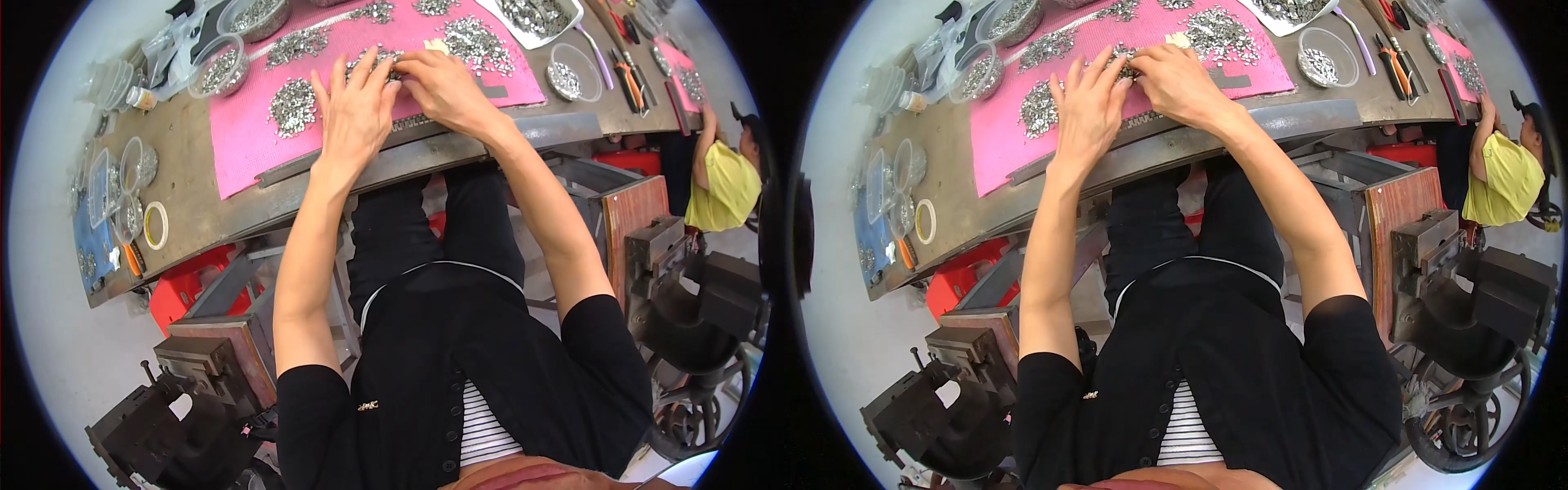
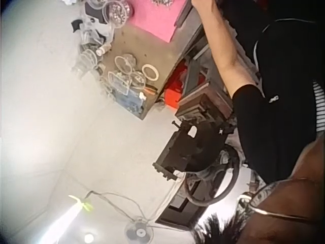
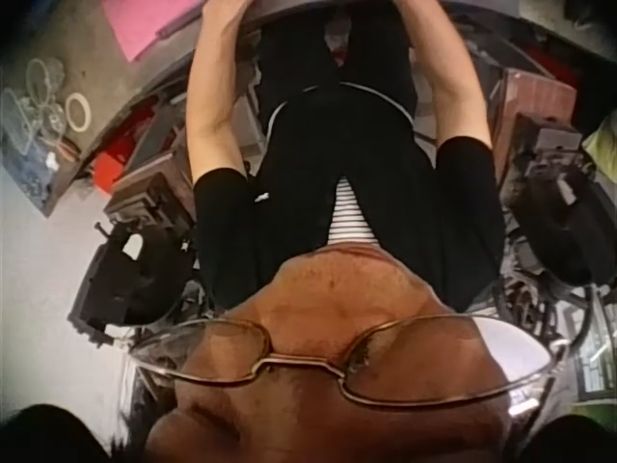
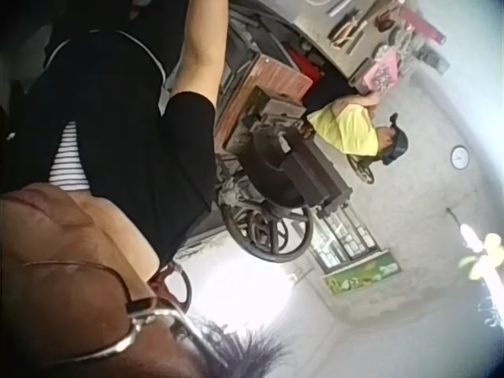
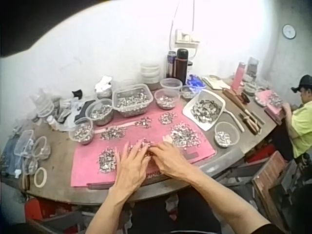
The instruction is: The person is picking small metal parts and precisely placing them into a specialized metal jig for assembly.
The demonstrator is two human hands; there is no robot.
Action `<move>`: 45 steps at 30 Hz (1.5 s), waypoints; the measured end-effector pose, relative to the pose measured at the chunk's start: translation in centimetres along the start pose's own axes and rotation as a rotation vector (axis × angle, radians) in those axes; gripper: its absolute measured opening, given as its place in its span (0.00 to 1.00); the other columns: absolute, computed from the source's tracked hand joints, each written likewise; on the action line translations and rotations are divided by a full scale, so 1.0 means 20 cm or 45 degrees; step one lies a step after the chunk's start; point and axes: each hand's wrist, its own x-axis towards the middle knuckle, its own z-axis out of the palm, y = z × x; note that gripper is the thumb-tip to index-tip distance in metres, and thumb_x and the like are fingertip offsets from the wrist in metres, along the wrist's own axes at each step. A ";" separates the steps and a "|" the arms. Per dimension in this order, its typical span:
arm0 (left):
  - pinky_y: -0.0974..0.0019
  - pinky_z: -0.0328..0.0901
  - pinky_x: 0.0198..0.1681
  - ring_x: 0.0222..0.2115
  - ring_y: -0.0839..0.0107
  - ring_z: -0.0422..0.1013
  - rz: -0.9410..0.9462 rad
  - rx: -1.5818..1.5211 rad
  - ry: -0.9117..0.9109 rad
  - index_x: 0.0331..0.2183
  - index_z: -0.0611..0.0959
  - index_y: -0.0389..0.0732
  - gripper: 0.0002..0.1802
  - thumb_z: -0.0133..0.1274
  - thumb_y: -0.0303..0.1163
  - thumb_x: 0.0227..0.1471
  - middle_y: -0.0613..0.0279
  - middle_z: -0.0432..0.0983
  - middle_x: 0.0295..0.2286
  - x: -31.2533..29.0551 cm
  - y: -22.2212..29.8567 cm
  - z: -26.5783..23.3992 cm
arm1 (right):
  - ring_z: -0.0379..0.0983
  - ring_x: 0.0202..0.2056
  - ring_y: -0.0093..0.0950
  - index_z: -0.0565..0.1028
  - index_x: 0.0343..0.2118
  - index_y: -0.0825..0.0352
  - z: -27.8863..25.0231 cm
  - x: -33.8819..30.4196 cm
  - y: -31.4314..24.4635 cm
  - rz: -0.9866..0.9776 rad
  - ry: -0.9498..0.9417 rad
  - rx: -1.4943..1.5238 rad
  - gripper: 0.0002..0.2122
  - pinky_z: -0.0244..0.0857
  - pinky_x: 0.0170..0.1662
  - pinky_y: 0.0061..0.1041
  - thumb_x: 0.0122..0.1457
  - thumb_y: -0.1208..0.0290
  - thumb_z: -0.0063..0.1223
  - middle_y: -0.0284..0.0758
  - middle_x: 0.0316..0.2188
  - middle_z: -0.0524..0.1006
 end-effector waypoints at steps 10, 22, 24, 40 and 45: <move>0.18 0.31 0.60 0.64 0.40 0.50 -0.040 -0.058 -0.454 0.54 0.80 0.47 0.19 0.48 0.40 0.64 0.69 0.71 0.57 -0.15 -0.02 -0.15 | 0.70 0.56 0.36 0.80 0.42 0.68 -0.13 -0.09 -0.03 -0.106 -0.287 -0.034 0.11 0.59 0.58 0.42 0.61 0.72 0.50 0.35 0.50 0.78; 0.44 0.49 0.54 0.40 0.63 0.68 -0.243 -0.052 -0.126 0.32 0.86 0.49 0.06 0.63 0.37 0.50 0.69 0.77 0.29 -0.10 -0.07 -0.14 | 0.74 0.35 0.37 0.80 0.38 0.65 -0.09 0.00 -0.04 0.007 -0.161 0.171 0.08 0.67 0.39 0.34 0.54 0.77 0.59 0.38 0.31 0.76; 0.45 0.49 0.55 0.39 0.65 0.68 -0.234 -0.029 -0.135 0.32 0.86 0.49 0.07 0.63 0.38 0.50 0.69 0.77 0.30 -0.09 -0.05 -0.12 | 0.74 0.35 0.37 0.80 0.38 0.64 -0.06 0.00 -0.03 0.005 -0.152 0.135 0.08 0.67 0.39 0.35 0.55 0.76 0.59 0.37 0.30 0.75; 0.46 0.51 0.54 0.36 0.64 0.70 -0.160 -0.015 -0.150 0.31 0.85 0.46 0.06 0.62 0.36 0.52 0.67 0.78 0.28 -0.05 -0.10 -0.05 | 0.74 0.35 0.35 0.79 0.34 0.64 -0.02 -0.03 -0.01 0.051 -0.159 0.115 0.04 0.62 0.43 0.35 0.56 0.72 0.59 0.35 0.30 0.76; 0.46 0.50 0.55 0.35 0.65 0.71 -0.153 -0.062 -0.165 0.32 0.85 0.47 0.06 0.62 0.35 0.51 0.67 0.78 0.27 -0.04 -0.11 -0.07 | 0.74 0.33 0.34 0.79 0.33 0.66 -0.04 -0.02 -0.02 0.031 -0.155 0.079 0.05 0.63 0.41 0.34 0.56 0.72 0.60 0.35 0.29 0.76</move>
